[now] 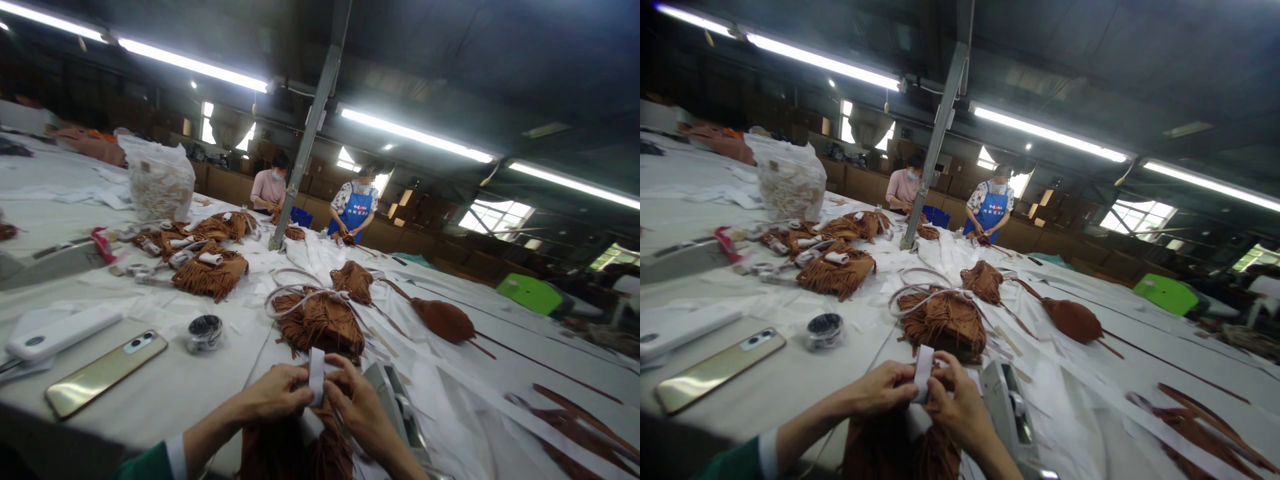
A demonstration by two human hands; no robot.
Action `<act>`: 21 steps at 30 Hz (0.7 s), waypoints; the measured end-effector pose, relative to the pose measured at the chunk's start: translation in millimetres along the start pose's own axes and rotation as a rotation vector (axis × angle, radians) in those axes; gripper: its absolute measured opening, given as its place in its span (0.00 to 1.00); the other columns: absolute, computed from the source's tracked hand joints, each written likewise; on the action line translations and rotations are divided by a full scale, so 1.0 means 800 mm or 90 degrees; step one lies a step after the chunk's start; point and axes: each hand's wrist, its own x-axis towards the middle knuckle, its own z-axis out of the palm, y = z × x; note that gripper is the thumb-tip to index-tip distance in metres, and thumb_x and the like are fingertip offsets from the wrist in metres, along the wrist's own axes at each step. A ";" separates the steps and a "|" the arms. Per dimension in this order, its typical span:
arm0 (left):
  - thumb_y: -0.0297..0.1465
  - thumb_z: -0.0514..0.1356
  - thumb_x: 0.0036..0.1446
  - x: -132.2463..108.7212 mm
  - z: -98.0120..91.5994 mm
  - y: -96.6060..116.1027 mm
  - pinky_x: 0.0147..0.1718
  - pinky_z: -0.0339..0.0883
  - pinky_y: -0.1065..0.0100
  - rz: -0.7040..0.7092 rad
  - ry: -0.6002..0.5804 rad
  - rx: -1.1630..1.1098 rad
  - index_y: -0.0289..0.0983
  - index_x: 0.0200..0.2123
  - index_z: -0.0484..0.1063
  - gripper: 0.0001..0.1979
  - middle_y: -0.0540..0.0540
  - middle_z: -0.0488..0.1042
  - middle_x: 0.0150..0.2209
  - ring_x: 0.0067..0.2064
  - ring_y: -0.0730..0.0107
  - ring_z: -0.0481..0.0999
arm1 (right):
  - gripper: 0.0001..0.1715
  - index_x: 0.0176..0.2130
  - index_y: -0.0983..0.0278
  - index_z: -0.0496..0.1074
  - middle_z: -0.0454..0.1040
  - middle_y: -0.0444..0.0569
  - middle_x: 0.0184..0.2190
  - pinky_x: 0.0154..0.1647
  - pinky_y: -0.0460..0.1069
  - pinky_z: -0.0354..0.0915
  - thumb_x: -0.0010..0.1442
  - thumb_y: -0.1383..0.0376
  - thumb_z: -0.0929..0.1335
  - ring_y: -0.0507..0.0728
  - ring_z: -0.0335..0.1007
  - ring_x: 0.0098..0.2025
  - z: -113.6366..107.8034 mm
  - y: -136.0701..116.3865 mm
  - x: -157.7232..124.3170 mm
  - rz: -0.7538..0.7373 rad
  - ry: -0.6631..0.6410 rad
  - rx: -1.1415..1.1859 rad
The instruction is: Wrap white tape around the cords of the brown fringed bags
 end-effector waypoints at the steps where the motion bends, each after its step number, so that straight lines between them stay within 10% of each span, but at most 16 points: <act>1: 0.31 0.55 0.53 -0.001 0.000 0.002 0.27 0.54 0.73 0.003 -0.003 0.038 0.35 0.28 0.71 0.07 0.53 0.64 0.25 0.27 0.73 0.61 | 0.24 0.56 0.64 0.60 0.76 0.49 0.35 0.38 0.49 0.70 0.60 0.66 0.63 0.54 0.73 0.36 -0.003 0.000 0.003 0.013 0.007 0.012; 10: 0.28 0.55 0.52 -0.001 -0.006 0.023 0.25 0.52 0.74 0.051 -0.097 0.186 0.37 0.28 0.70 0.05 0.54 0.62 0.24 0.25 0.74 0.61 | 0.37 0.56 0.63 0.64 0.72 0.40 0.26 0.29 0.43 0.62 0.46 0.74 0.68 0.50 0.67 0.28 -0.039 -0.029 0.034 0.027 -0.129 -0.126; 21: 0.27 0.55 0.53 0.010 -0.006 0.028 0.29 0.58 0.74 0.132 -0.144 0.240 0.37 0.31 0.72 0.06 0.50 0.71 0.29 0.29 0.70 0.67 | 0.21 0.41 0.66 0.77 0.63 0.36 0.18 0.21 0.40 0.51 0.45 0.73 0.68 0.45 0.51 0.20 -0.059 -0.066 0.057 0.067 -0.346 -0.143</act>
